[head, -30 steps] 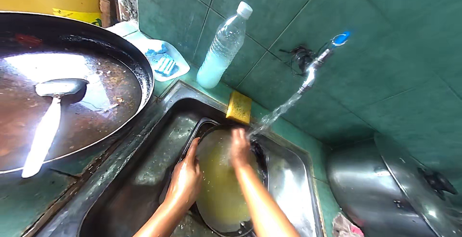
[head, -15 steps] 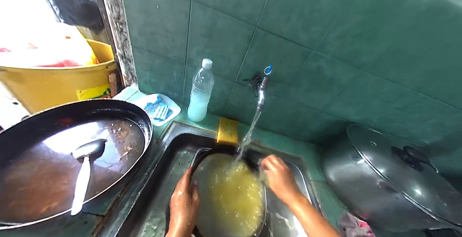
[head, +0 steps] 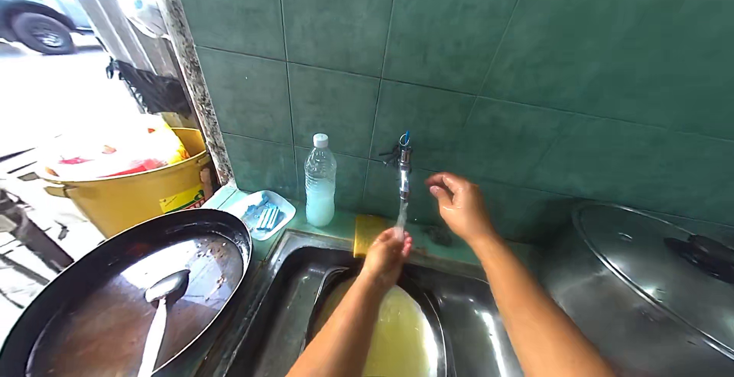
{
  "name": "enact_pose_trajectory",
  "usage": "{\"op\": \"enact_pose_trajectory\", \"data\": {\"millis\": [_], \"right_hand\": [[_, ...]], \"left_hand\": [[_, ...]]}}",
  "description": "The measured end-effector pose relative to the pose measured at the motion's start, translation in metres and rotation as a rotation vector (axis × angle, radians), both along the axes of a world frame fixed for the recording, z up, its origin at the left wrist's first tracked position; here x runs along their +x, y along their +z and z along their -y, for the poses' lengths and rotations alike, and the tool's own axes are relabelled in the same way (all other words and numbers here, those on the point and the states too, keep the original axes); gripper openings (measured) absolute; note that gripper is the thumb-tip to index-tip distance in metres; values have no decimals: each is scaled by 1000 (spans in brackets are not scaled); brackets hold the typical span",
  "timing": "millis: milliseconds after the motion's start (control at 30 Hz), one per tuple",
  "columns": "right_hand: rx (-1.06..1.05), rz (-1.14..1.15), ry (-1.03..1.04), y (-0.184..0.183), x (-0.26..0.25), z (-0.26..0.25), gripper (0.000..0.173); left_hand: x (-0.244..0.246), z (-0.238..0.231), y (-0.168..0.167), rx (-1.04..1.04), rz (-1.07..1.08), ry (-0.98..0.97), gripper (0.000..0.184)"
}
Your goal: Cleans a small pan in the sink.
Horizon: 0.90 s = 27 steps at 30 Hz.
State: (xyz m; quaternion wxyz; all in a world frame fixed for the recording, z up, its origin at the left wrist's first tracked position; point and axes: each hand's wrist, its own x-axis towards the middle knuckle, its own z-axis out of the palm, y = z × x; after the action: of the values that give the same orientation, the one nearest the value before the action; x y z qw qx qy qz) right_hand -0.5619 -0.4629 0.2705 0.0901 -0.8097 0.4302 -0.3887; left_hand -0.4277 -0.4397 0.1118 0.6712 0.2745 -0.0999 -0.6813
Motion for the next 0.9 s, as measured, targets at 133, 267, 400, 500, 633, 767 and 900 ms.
{"op": "enact_pose_trajectory", "data": {"millis": [133, 267, 400, 500, 633, 767, 900], "right_hand": [[672, 269, 79, -29, 37, 3, 16], [1006, 522, 162, -79, 55, 3, 20], [746, 356, 36, -120, 69, 20, 16], [634, 105, -21, -152, 88, 36, 36], [641, -281, -31, -169, 127, 23, 95], [563, -547, -133, -186, 143, 9, 74], [543, -332, -98, -192, 117, 11, 65]], "left_hand": [[-18, 2, -16, 24, -104, -73, 24], [6, -10, -18, -42, 269, -178, 35], [83, -15, 8, -206, 1273, -159, 29], [145, -12, 37, 33, 1764, 75, 46], [214, 14, 40, 683, 1892, 67, 75], [258, 34, 4, 963, 1917, -37, 76], [273, 42, -2, 975, 2035, -107, 75]]}}
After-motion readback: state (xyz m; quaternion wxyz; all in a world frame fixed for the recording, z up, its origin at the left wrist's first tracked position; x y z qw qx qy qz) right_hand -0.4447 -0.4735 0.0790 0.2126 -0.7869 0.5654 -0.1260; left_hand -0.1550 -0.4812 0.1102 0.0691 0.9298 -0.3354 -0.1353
